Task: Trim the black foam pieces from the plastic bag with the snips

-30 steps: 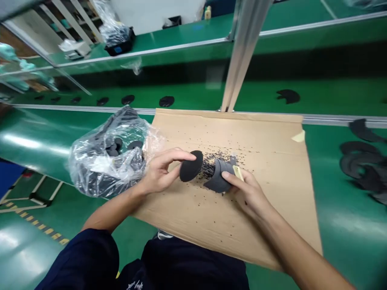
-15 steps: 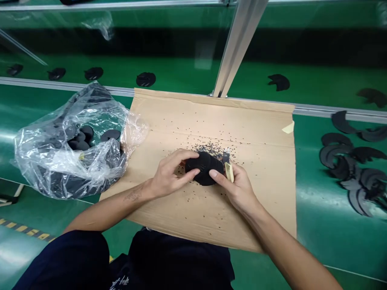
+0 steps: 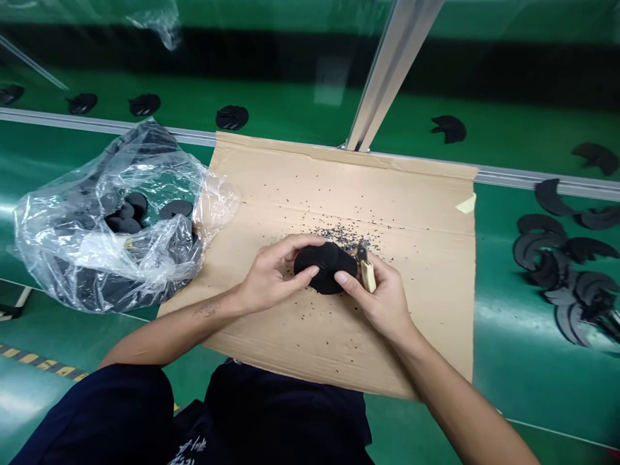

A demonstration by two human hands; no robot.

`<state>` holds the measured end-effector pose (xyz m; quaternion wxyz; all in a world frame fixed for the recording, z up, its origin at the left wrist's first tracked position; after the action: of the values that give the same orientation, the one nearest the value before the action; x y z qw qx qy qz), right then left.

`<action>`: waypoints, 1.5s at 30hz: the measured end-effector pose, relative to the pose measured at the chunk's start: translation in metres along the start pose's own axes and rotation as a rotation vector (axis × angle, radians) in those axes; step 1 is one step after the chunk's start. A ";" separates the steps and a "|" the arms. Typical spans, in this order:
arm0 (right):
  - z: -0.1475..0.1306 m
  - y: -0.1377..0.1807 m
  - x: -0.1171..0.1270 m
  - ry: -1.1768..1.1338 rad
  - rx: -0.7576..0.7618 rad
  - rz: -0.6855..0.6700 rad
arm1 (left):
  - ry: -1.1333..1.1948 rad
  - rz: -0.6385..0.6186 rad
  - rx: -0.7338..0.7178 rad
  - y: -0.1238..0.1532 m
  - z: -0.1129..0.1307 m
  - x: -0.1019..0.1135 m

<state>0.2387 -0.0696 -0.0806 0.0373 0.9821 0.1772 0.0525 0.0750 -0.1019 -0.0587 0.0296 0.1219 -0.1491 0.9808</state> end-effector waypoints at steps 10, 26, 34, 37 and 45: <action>-0.013 0.002 0.004 0.190 0.215 -0.023 | -0.194 -0.099 -0.215 0.004 0.017 -0.010; -0.031 0.016 -0.006 0.259 0.581 -0.032 | -0.033 0.009 -0.158 0.000 0.012 0.003; -0.030 0.020 -0.010 0.279 0.644 -0.021 | 0.012 0.034 -0.143 0.000 0.014 0.005; -0.029 0.022 -0.010 0.264 0.644 -0.018 | 0.049 0.035 -0.111 0.000 0.012 0.006; -0.029 0.022 -0.012 0.257 0.668 -0.045 | -0.031 -0.005 -0.184 -0.001 0.020 0.005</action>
<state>0.2315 -0.0926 -0.0506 -0.3073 0.9212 0.2095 0.1140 0.0746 -0.1064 -0.0386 0.0408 0.1340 -0.2387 0.9609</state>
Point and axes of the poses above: each hand's wrist, its own y-axis away from the middle knuckle, its own x-axis out of the back of the hand, z = x × y, the point moved 8 cm from there along -y, towards the middle knuckle, and after that the axes turned 3 degrees about x, right-handed, at the moved point
